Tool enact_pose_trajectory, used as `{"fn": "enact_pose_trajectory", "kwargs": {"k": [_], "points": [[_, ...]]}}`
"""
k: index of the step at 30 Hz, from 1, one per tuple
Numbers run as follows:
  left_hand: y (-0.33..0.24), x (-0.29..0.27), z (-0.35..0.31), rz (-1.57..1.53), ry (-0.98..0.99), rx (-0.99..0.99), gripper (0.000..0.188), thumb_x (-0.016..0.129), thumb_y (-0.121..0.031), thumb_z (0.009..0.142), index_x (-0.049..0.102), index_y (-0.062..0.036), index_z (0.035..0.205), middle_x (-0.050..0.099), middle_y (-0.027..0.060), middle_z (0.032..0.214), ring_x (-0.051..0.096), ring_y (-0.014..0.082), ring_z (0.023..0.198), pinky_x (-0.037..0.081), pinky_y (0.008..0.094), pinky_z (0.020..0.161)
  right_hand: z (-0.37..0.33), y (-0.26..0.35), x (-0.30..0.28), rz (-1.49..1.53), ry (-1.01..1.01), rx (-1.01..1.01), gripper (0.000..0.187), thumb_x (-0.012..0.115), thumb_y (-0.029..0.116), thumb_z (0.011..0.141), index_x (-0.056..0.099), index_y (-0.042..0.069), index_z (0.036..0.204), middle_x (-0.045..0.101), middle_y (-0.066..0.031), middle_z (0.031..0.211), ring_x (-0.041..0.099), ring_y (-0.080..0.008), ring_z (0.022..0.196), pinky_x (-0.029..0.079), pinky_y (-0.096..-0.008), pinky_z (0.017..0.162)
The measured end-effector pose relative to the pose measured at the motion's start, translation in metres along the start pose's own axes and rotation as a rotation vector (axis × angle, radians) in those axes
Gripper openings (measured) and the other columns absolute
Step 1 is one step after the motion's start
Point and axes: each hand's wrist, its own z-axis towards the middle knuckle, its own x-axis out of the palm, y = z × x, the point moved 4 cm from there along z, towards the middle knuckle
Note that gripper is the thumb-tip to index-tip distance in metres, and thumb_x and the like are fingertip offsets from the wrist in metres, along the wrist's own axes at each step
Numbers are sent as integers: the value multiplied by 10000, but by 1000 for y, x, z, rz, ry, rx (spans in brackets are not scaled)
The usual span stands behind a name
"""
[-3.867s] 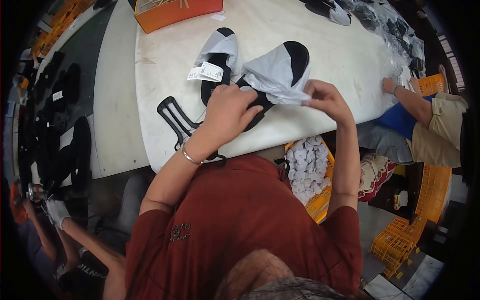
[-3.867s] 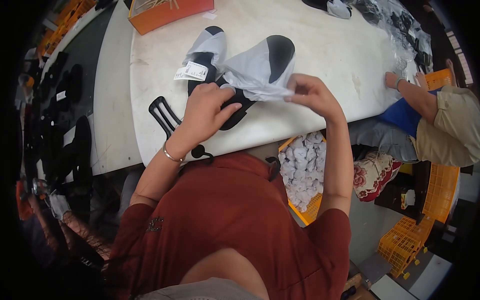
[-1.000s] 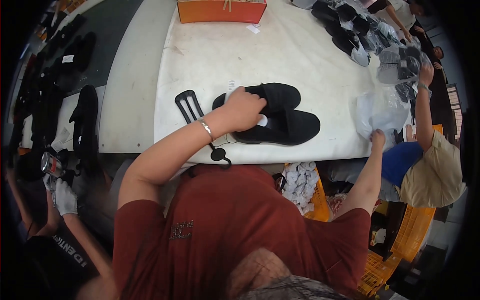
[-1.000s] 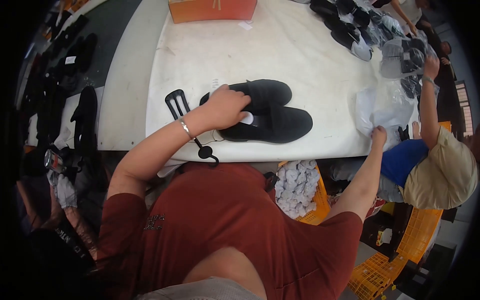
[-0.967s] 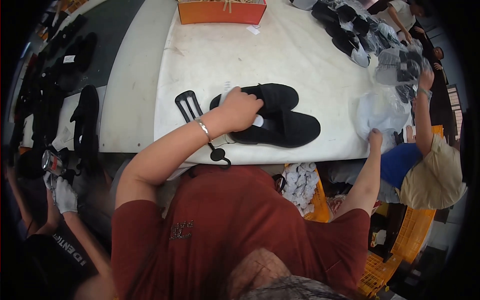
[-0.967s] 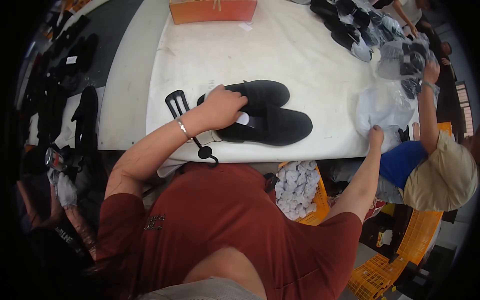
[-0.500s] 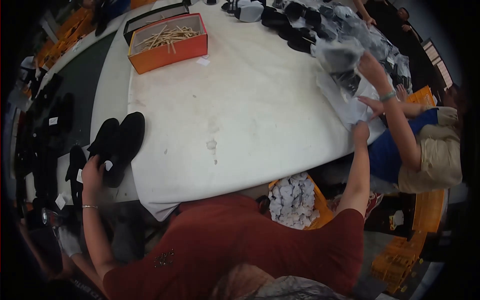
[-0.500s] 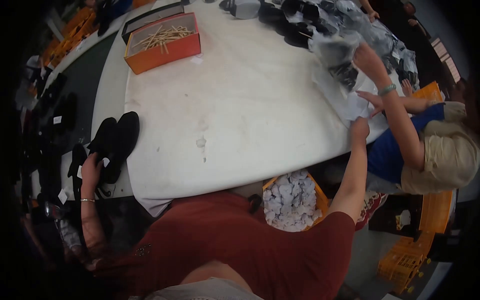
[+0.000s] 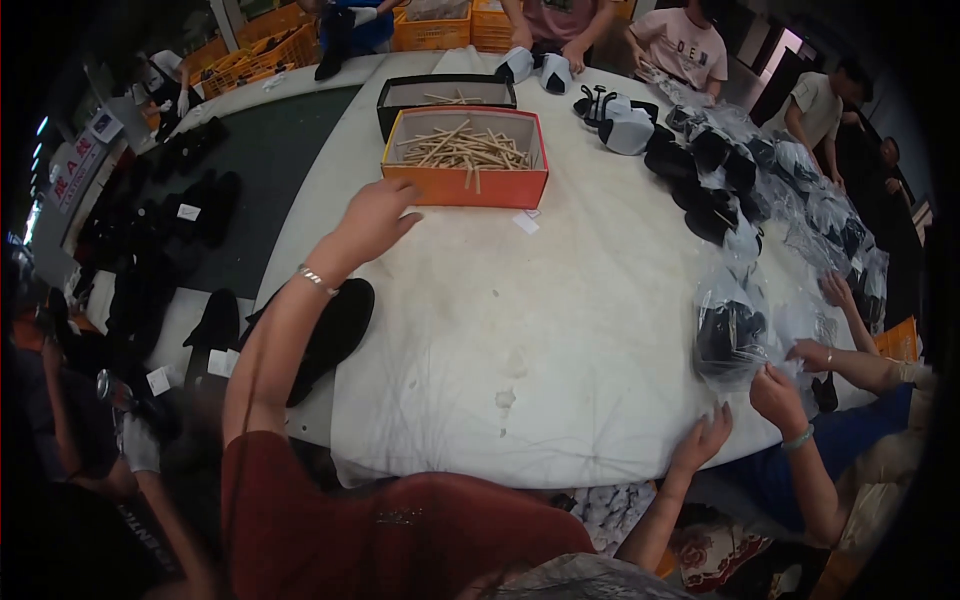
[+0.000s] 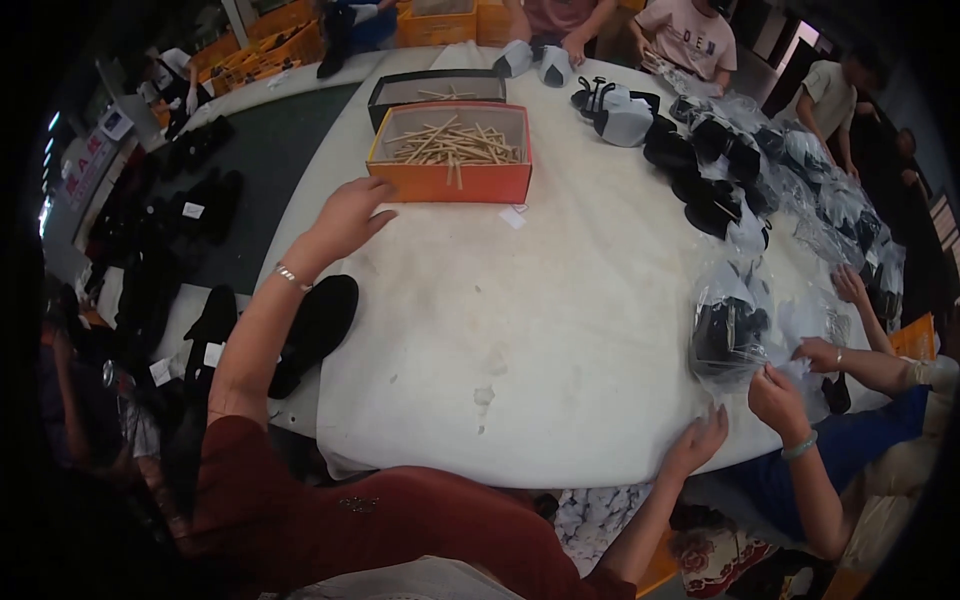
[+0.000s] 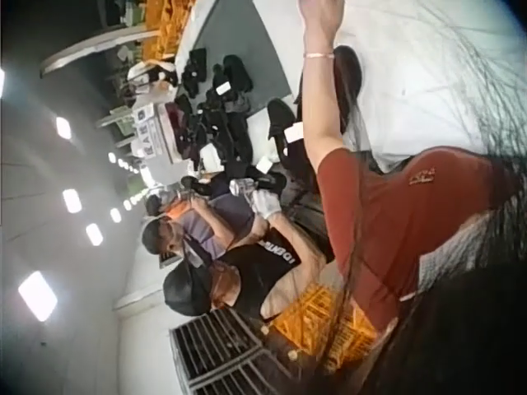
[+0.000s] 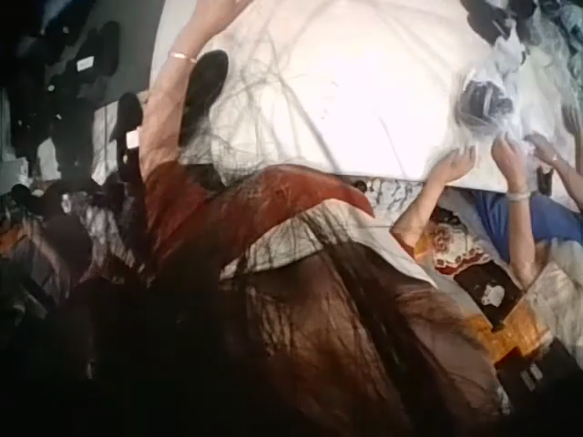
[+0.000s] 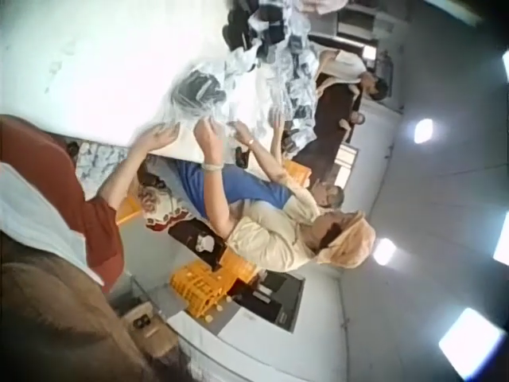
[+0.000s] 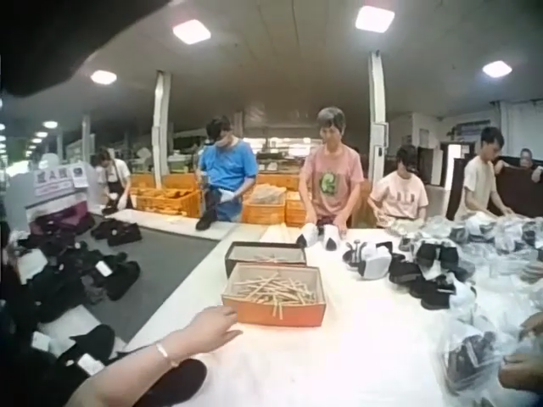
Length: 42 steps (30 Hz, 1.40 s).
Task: Wrapping sandals in tissue paper and attaching plastic hangers and tags in a factory setting.
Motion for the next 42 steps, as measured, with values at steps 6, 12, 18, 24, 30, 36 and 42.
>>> {"fn": "enact_pose_trajectory", "kwargs": {"k": [6, 12, 18, 24, 30, 36, 42], "points": [[-14, 100, 122, 264, 190, 57, 652, 615, -39, 858, 447, -131, 1481, 570, 148, 1363, 489, 330, 1336, 376, 499, 1114, 13, 146, 25, 232, 267, -305, 384, 602, -72, 794, 688, 7, 1159, 583, -231, 1310, 582, -404, 1179, 505, -442, 960], [35, 105, 157, -299, 302, 35, 379, 522, 32, 823, 656, -37, 1171, 691, 147, 1081, 657, 279, 1020, 522, 333, 871, 68, 156, 57, 356, 380, -341, 331, 627, -54, 811, 709, 49, 1115, 647, -192, 1254, 693, -308, 1005, 574, -374, 843], [68, 99, 187, -903, 45, -300, 478, 572, -88, 891, 493, -39, 1359, 599, 147, 1235, 615, 197, 990, 517, 323, 829, 218, 122, 180, 168, 335, -418, 384, 631, 15, 820, 646, 69, 1200, 625, -146, 1293, 622, -350, 1137, 528, -429, 928], [-2, 119, 186, -323, 411, -70, 704, 613, -350, 978, 336, -40, 1547, 514, 218, 1459, 525, 326, 1320, 414, 392, 1104, 338, 64, 296, -243, 110, -286, 490, 647, 41, 787, 597, 57, 1275, 602, -185, 1284, 591, -389, 1157, 503, -486, 944], [-82, 87, 147, -177, -156, 236, 385, 651, -233, 940, 605, -19, 1257, 600, 158, 1319, 542, 347, 1259, 449, 456, 1037, 354, 50, 327, -493, 327, -99, 660, 708, 195, 806, 506, 214, 1434, 602, -155, 1220, 541, -355, 1198, 459, -519, 959], [-156, 173, 156, -284, 6, 508, 344, 661, -234, 935, 620, -52, 1224, 558, 155, 1367, 439, 353, 1371, 355, 500, 1115, 397, 93, 345, -855, 575, -200, 579, 645, 202, 861, 529, 268, 1424, 615, -103, 1226, 573, -301, 1188, 469, -490, 904], [-181, 258, 155, -92, 127, 402, 664, 509, -513, 993, 440, -81, 1492, 336, 183, 1595, 267, 336, 1500, 193, 580, 1203, 415, 159, 370, -819, 237, -516, 715, 660, 233, 869, 400, 256, 1535, 494, -101, 1419, 464, -319, 1256, 450, -695, 903]]}}
